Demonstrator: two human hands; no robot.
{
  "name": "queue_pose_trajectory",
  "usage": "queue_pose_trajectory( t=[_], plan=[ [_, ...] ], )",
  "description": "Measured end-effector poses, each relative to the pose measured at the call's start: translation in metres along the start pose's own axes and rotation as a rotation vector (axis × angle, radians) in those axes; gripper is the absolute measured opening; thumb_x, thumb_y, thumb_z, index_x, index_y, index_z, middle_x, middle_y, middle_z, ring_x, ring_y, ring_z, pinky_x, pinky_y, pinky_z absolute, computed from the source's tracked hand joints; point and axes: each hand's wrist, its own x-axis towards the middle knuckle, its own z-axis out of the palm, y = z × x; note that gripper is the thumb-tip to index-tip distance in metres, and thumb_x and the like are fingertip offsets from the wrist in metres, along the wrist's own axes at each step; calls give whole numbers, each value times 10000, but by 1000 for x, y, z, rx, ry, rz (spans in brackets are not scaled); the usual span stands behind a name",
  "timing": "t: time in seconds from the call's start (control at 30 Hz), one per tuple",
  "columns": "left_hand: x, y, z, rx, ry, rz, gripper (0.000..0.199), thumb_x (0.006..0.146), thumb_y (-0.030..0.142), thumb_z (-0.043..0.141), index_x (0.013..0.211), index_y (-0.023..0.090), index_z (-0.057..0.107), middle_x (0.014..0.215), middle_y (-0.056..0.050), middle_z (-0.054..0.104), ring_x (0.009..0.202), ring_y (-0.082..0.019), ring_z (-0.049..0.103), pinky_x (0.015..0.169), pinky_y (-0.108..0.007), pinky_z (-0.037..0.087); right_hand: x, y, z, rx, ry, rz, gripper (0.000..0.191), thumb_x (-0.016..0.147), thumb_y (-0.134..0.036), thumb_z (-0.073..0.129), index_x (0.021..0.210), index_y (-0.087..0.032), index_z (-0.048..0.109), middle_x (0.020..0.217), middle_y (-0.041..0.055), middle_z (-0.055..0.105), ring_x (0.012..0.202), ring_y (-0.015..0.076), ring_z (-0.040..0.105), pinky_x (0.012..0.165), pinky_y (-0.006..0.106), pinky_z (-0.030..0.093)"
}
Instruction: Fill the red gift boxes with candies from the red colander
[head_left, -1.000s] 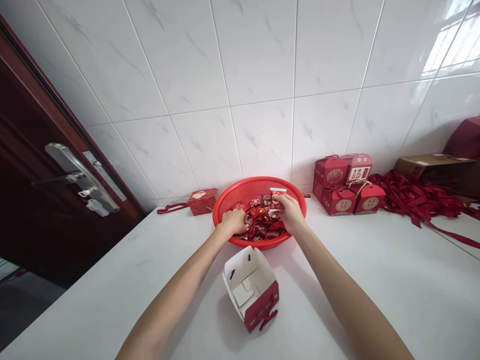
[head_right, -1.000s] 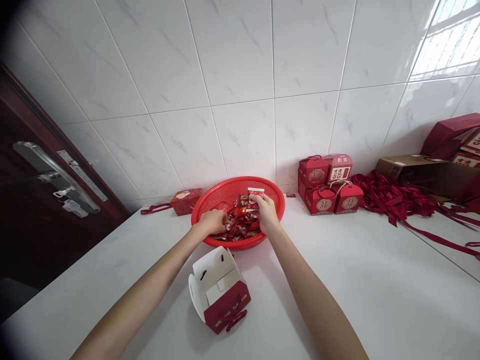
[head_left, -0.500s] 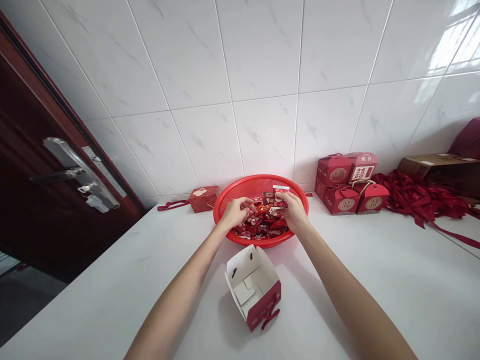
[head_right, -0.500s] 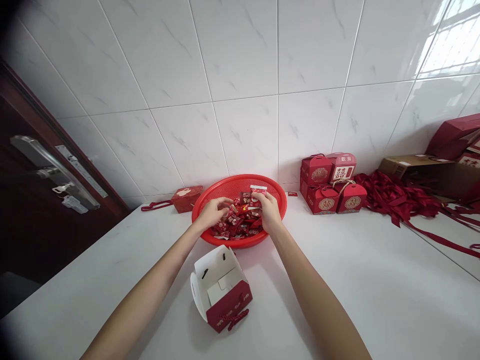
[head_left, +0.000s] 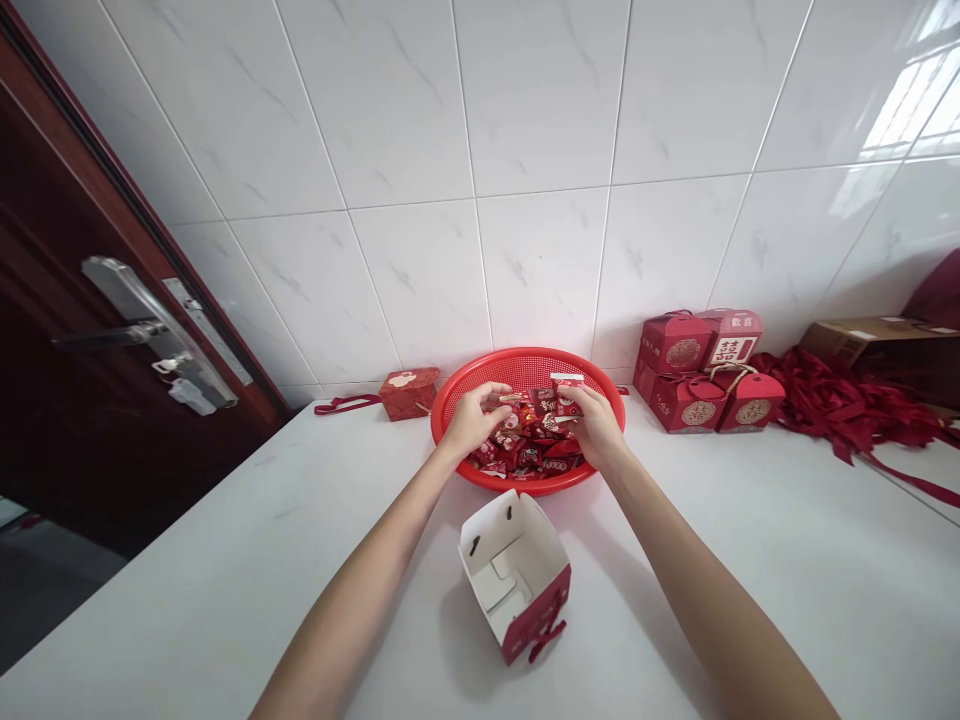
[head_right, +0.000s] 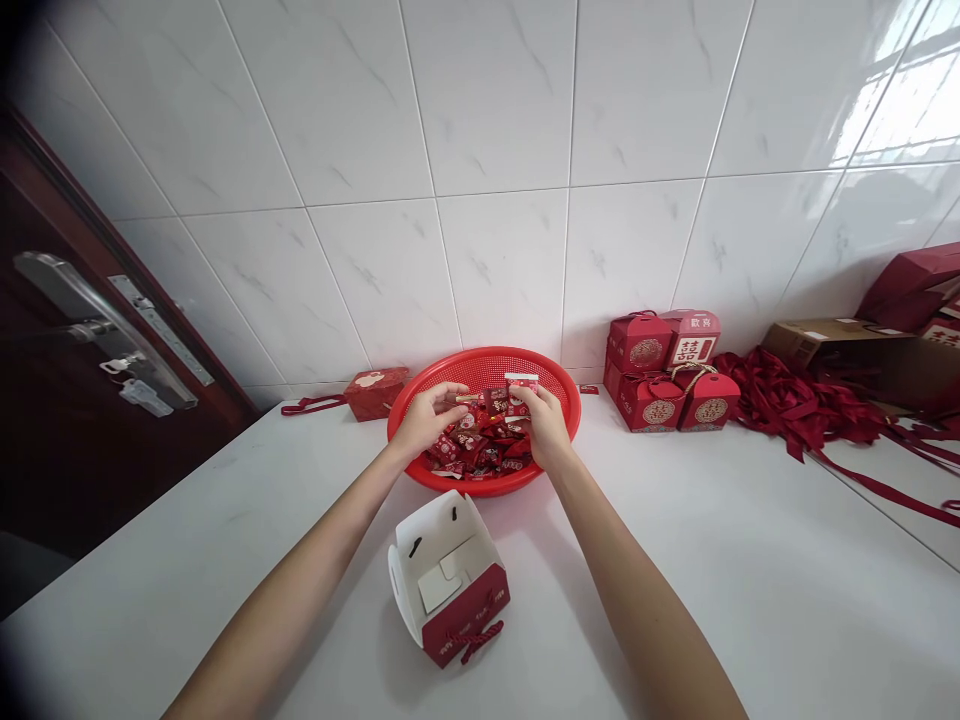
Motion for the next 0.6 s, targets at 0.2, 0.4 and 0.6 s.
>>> queue_pose_trajectory(
  t=[0.2, 0.4, 0.6],
  plan=[
    [-3, 6, 1, -37, -49, 16, 230, 823, 249, 682, 1038, 170, 705, 1098, -86, 752, 995, -224, 707, 904, -348, 562, -2, 0, 0, -4, -28, 2, 293, 518, -365, 860, 656, -201, 660, 648, -27, 646, 602, 140, 580, 508, 247, 451],
    [-4, 8, 1, -108, -49, 84, 297, 830, 361, 692, 1053, 165, 704, 1122, -92, 742, 1015, -234, 701, 869, -340, 576, -2, 2, -2, -55, -125, 12, 315, 550, -390, 890, 710, -193, 703, 687, -15, 681, 635, 138, 604, 552, 245, 469],
    [-2, 4, 1, -163, -68, 196, 301, 806, 352, 722, 1053, 181, 739, 1148, -95, 751, 1099, -253, 690, 943, -372, 561, -1, 1, -2, -78, -159, 32, 354, 522, -425, 891, 730, -195, 721, 739, 24, 731, 685, 189, 663, 601, 284, 526]
  ],
)
